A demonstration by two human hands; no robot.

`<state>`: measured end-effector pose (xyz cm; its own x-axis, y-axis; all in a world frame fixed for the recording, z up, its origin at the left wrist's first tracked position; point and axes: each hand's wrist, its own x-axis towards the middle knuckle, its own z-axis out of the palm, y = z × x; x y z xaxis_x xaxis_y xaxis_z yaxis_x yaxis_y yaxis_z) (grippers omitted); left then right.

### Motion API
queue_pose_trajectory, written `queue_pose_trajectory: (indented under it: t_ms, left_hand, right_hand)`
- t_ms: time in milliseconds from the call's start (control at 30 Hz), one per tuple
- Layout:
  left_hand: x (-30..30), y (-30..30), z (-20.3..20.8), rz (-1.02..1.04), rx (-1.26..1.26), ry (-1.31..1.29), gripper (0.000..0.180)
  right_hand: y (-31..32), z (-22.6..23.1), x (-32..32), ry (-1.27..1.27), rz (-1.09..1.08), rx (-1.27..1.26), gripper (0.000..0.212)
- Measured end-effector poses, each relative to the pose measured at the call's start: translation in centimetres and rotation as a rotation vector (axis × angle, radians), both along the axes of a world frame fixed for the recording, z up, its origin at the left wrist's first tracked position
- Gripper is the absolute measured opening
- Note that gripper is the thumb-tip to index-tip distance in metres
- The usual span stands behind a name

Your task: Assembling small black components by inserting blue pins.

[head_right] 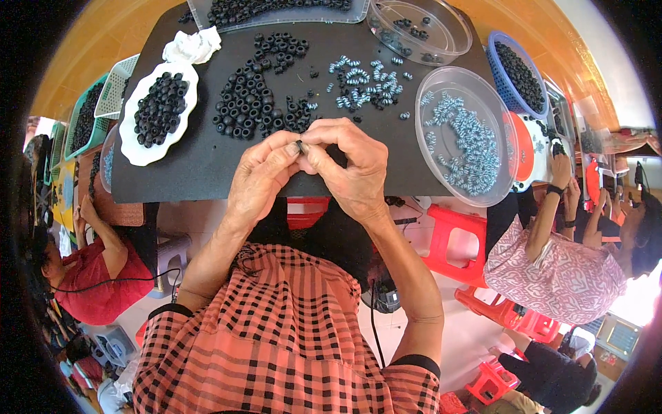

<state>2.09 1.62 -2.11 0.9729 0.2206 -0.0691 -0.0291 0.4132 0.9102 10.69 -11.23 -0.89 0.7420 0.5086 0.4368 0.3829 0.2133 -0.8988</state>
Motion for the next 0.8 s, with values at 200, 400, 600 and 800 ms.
queue_pose_trajectory:
  t_ms: [200, 400, 600, 800]
  left_hand:
    - [0.0, -0.2, 0.9, 0.002, -0.207, -0.048, 0.024]
    - [-0.2, 0.4, 0.7, -0.061, -0.344, -0.068, 0.023]
    - [-0.5, 1.2, 0.8, -0.120, -0.352, -0.066, 0.024]
    - [-1.0, 2.2, 0.7, -0.149, -0.271, -0.067, 0.023]
  right_hand:
    - [0.1, 0.3, 0.1, -0.087, 0.059, -0.006, 0.020]
    - [0.1, 0.8, -0.1, -0.124, 0.038, -0.100, 0.025]
    - [0.2, 0.4, 0.0, -0.244, 0.057, -0.121, 0.024]
    - [1.2, 2.2, 1.0, -0.316, 0.137, -0.202, 0.013]
